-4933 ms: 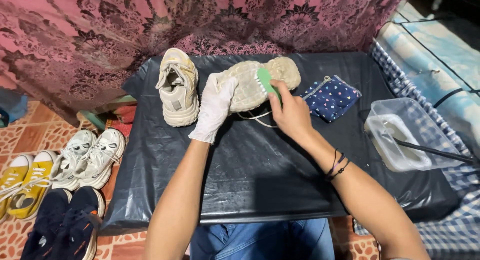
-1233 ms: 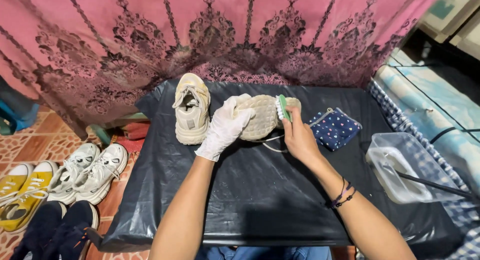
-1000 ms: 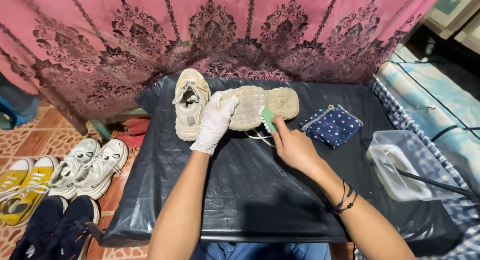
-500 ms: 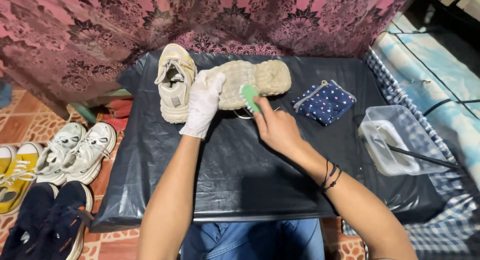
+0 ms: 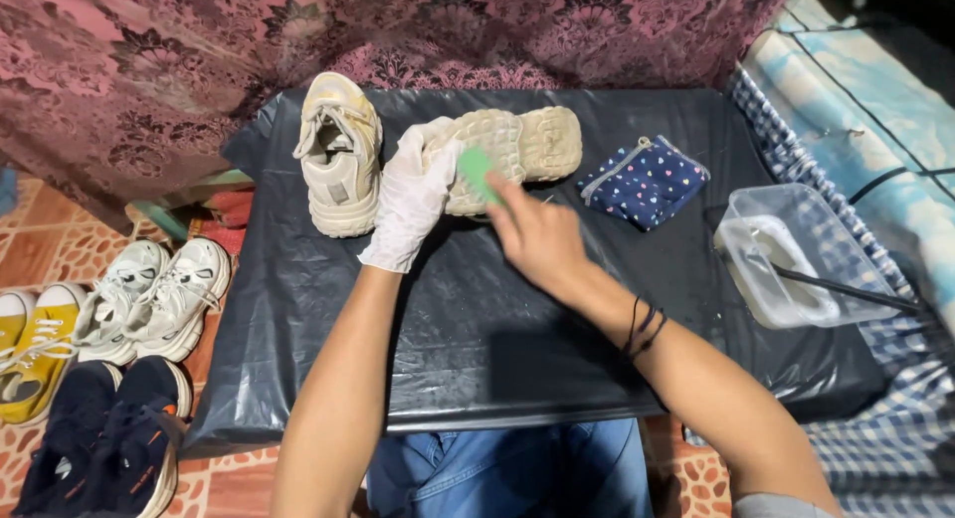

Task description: The person scrubs the sole of a white sneaker using a green brush and a cleaning solution. They then switch to a black brush to continue scrubbing the sole and the side of the shoe.

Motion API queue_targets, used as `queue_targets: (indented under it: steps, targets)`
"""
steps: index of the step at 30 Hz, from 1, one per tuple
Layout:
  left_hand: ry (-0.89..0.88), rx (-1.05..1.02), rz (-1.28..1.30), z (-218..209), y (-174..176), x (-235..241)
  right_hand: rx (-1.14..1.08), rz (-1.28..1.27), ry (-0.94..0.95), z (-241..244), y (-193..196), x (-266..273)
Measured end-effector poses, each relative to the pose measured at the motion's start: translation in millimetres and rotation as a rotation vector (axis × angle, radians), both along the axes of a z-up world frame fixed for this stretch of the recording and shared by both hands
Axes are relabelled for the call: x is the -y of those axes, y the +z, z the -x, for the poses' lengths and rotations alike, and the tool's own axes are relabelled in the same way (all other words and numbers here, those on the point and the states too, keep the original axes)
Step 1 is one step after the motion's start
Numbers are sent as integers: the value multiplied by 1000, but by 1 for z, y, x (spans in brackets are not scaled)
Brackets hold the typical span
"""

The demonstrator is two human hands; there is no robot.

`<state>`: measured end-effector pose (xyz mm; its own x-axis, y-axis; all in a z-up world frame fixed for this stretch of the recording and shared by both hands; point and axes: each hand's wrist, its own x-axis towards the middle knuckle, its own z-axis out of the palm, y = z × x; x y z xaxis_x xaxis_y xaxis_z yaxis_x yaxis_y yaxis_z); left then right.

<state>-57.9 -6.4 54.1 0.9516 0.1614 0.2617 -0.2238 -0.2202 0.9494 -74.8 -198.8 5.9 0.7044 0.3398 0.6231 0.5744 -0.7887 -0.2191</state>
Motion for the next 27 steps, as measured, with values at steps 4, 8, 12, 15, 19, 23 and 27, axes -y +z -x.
queue_targets:
  steps: [4,8,12,15,19,23,27]
  targets:
    - [-35,62,-36,5,0,5,-201,-114,-147,-19,19,16]
    - [-38,98,-42,4,-1,6,-219,-233,-14,11,23,-5]
    - [-33,198,-24,-9,-13,1,-49,-32,-10,3,-8,-10]
    - [-45,224,-41,6,-5,12,-165,-221,-72,-9,14,6]
    - [-81,253,-40,3,-19,16,-179,-374,-11,5,23,7]
    - [-65,264,-99,-3,-27,10,-98,-199,57,20,24,-8]
    - [-347,219,320,-21,-35,-7,-186,-263,-27,3,26,10]
